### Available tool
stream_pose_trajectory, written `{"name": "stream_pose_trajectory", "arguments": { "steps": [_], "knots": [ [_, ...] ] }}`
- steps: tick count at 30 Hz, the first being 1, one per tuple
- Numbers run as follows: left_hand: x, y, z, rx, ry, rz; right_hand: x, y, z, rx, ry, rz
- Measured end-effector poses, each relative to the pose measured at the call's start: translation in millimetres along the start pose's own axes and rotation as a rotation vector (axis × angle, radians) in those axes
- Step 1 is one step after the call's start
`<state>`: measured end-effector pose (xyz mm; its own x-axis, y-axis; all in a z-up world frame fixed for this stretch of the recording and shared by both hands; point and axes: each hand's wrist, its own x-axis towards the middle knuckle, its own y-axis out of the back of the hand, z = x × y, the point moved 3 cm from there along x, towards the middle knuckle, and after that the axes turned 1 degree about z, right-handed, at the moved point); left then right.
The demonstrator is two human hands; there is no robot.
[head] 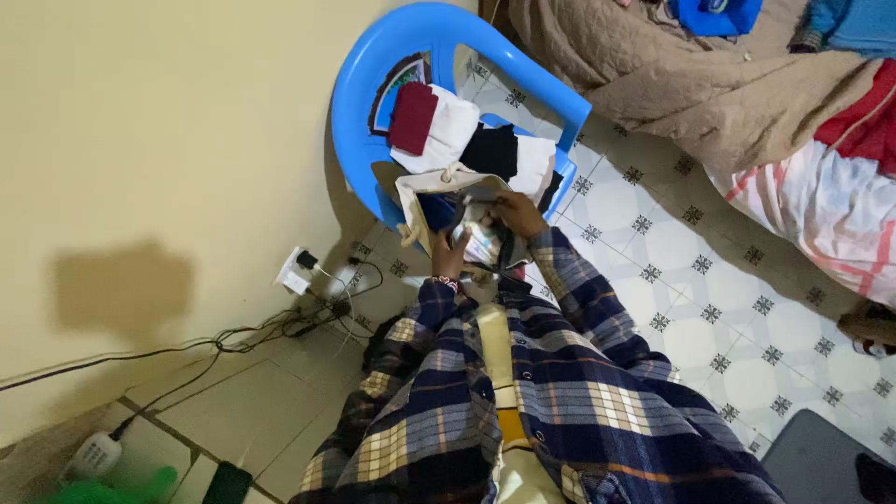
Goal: Unpacking clothes from a bag and sorting them onto a bed and chair.
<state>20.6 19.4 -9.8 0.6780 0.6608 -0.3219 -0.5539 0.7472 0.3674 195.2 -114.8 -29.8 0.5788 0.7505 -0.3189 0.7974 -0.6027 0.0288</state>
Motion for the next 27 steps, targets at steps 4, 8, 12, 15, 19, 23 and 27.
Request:
{"name": "stream_pose_trajectory", "arguments": {
  "steps": [4, 8, 12, 15, 19, 23, 27],
  "knots": [
    [13.5, -6.6, -84.9, 0.256, 0.254, -0.138, 3.7, -41.0, 22.6, -0.336, 0.126, -0.072],
    [17.8, -29.4, -104.8, 0.762, -0.287, -0.290, 10.0, -71.5, 73.8, -1.000, 0.116, -0.046],
    [27.7, -39.3, -120.5, 0.982, -0.305, -0.427, 14.2, -70.9, 95.7, -0.917, 0.036, 0.003],
    [43.5, -35.7, -124.4, 0.854, -0.168, -0.353, 6.2, -58.5, 45.3, -0.731, 0.008, 0.063],
    [62.2, -24.3, -134.1, 1.134, -0.090, -0.507, -1.3, -35.4, 32.0, -0.710, -0.014, 0.091],
    [66.3, -12.0, -143.3, 0.322, 0.465, -0.418, -11.1, -27.4, 68.4, -0.843, -0.076, 0.151],
    [75.1, -16.0, -143.6, -0.788, 1.045, -0.179, -7.6, -21.5, 86.2, -0.854, -0.217, 0.137]
  ]
}}
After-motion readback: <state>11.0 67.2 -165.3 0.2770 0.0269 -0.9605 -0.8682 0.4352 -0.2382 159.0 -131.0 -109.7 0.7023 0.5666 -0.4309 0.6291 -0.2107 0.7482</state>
